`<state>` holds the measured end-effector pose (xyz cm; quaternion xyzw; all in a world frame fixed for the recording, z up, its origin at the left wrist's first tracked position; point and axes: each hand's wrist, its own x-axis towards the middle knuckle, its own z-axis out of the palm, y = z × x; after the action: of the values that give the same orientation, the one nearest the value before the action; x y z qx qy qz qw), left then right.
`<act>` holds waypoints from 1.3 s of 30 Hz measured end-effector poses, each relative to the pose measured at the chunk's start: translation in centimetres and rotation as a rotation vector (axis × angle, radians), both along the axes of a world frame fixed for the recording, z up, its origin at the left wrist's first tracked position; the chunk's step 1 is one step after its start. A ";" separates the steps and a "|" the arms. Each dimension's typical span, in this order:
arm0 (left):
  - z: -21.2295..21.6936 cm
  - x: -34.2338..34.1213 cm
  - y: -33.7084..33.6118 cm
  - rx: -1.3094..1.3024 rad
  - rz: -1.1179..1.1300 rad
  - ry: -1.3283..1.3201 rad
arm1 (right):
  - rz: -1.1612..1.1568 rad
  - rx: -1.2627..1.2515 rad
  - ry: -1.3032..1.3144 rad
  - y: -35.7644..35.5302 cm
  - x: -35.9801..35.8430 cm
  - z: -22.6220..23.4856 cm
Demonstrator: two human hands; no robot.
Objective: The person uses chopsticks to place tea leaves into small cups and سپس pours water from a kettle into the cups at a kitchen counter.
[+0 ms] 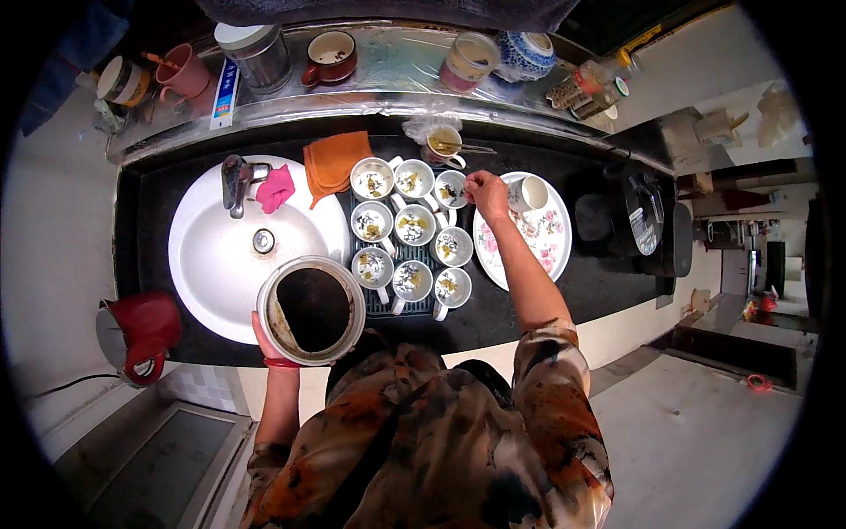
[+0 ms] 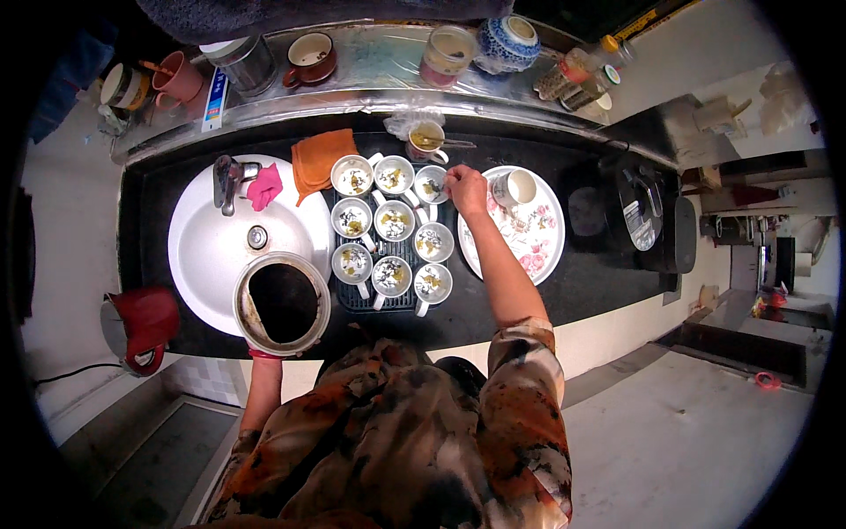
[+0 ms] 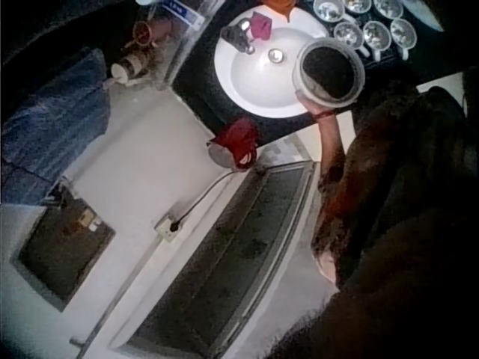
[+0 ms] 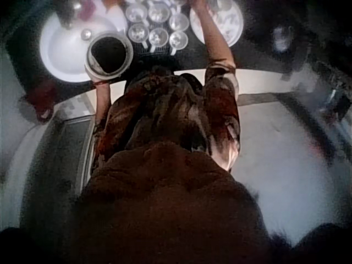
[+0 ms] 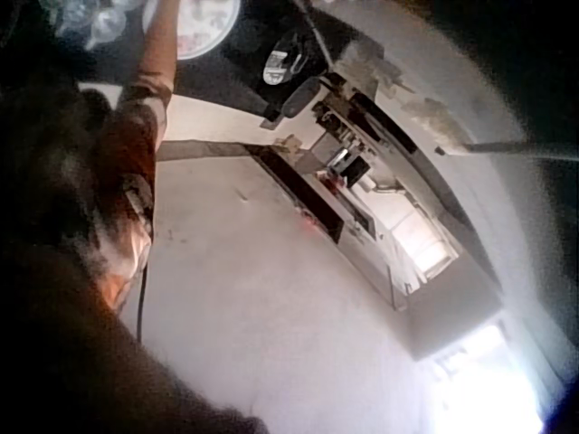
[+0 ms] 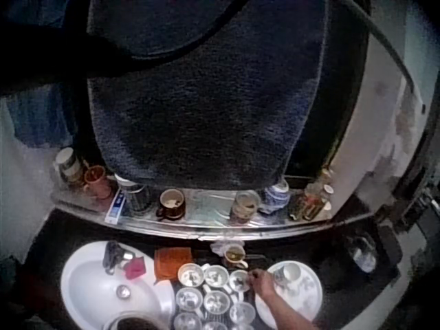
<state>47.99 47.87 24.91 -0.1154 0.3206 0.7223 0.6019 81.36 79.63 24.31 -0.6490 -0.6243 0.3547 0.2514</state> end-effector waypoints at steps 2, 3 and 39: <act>0.1 0.2 -0.1 0.021 -0.004 -0.010 | -0.041 -0.036 0.118 -0.1 -0.2 0.0; 0.1 0.2 -0.1 0.035 -0.004 -0.011 | -0.068 -0.084 0.220 -0.1 -0.3 0.2; -0.7 -2.2 -1.1 0.035 0.062 -0.106 | 0.234 -0.139 0.408 -4.1 -12.2 7.7</act>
<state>45.80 46.77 24.22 -0.1529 0.2720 0.7389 0.5971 69.20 75.55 32.05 -0.5028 -0.6057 0.5473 0.2842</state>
